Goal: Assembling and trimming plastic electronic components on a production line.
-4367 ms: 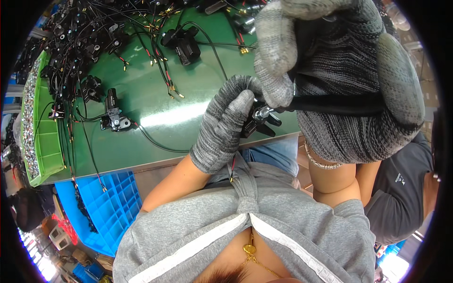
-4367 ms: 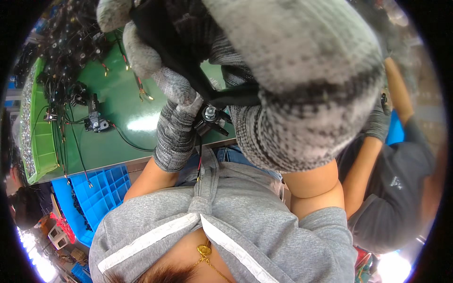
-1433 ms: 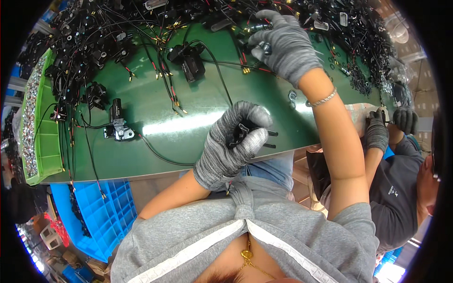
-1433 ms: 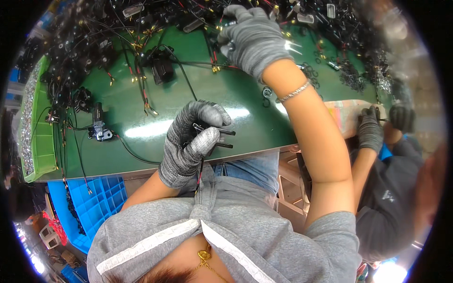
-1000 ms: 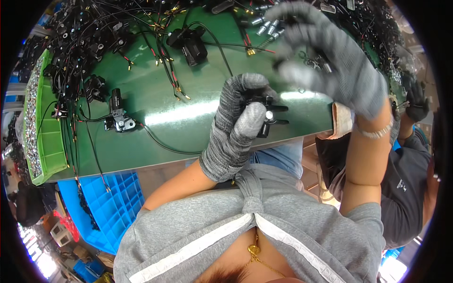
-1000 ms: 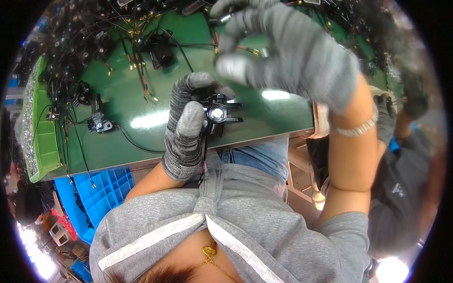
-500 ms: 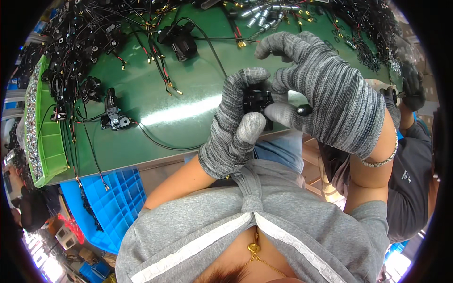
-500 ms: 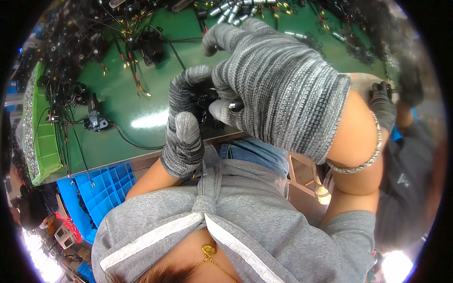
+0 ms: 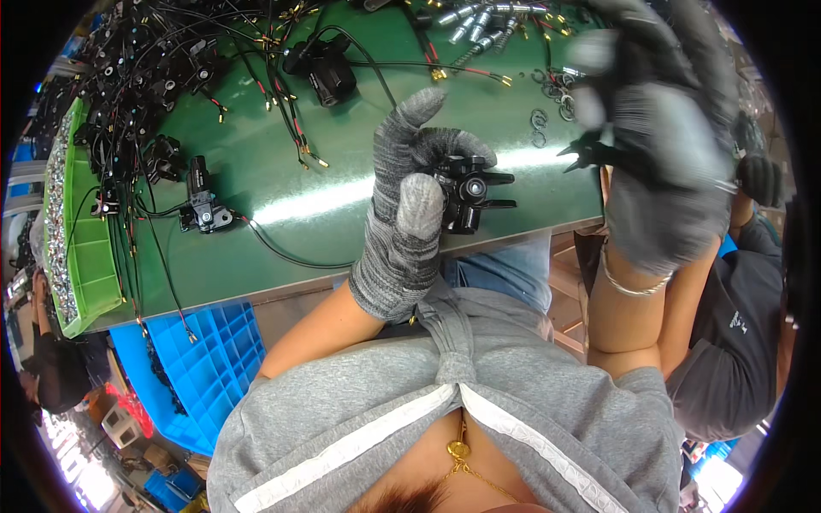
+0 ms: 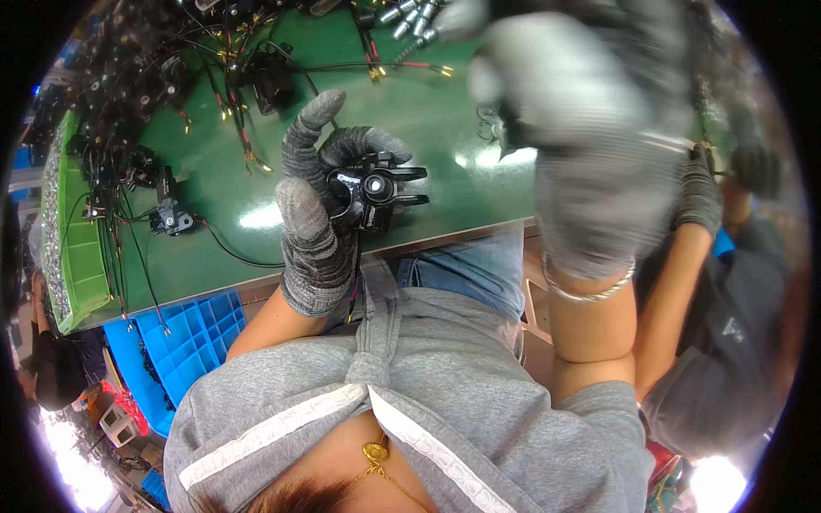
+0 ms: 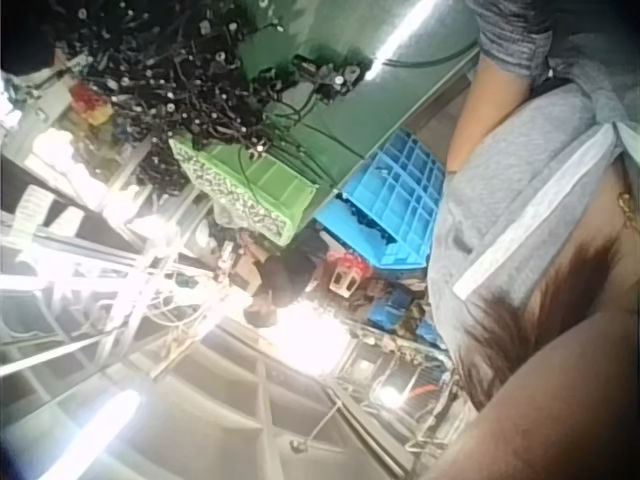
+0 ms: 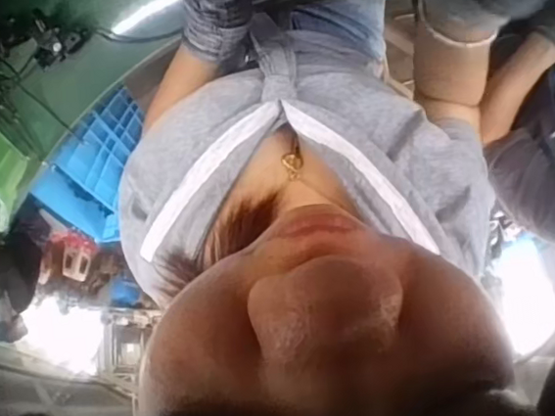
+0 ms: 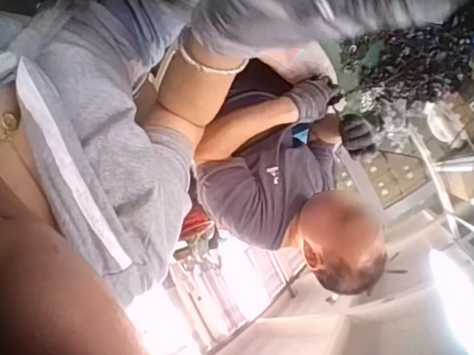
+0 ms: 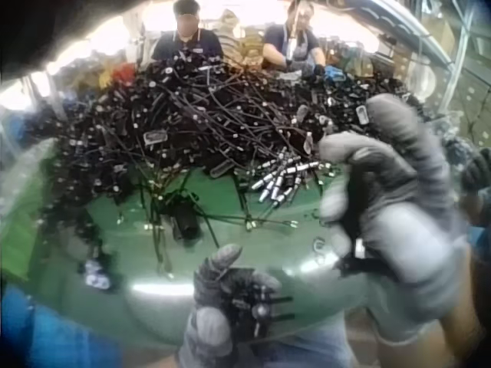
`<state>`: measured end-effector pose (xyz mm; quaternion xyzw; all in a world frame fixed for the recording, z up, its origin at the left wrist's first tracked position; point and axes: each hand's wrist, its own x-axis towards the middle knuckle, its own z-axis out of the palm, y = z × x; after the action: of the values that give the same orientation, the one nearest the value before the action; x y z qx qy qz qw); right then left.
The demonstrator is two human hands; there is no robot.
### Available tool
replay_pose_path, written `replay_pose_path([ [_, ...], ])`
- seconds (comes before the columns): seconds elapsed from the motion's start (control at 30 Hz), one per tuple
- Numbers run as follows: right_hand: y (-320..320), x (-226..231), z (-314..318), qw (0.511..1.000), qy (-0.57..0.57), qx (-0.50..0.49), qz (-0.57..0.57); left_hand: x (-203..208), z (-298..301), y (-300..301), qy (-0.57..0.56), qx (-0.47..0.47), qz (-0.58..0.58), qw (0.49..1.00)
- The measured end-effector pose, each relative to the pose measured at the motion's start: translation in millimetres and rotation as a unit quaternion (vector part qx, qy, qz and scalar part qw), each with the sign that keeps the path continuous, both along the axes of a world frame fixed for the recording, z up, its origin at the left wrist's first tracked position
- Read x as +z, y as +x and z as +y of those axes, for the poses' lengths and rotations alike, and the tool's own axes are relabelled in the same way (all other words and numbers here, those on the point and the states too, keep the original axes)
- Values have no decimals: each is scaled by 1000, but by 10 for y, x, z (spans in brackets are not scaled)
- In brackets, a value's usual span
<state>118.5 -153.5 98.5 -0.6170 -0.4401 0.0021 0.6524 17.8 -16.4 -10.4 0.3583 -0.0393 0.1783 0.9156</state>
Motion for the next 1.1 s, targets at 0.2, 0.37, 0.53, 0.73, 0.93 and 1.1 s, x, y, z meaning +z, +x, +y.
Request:
replay_pose_path([
  [0.2,120,24,-106,920,206,240,231,36,68,-71,153,22,86,984],
  [0.37,39,-22,52,878,176,309,320,70,-42,-61,32,13,38,999],
  [0.53,42,-86,72,876,160,326,318,7,38,-99,54,-4,34,998],
  [0.73,64,-111,82,891,259,298,225,18,-4,-68,61,-24,48,997],
  [0.93,145,-134,70,905,242,296,185,-22,1,-94,104,-8,30,994],
  [1.1,104,-157,165,909,214,311,174,93,18,-145,68,2,57,996],
])
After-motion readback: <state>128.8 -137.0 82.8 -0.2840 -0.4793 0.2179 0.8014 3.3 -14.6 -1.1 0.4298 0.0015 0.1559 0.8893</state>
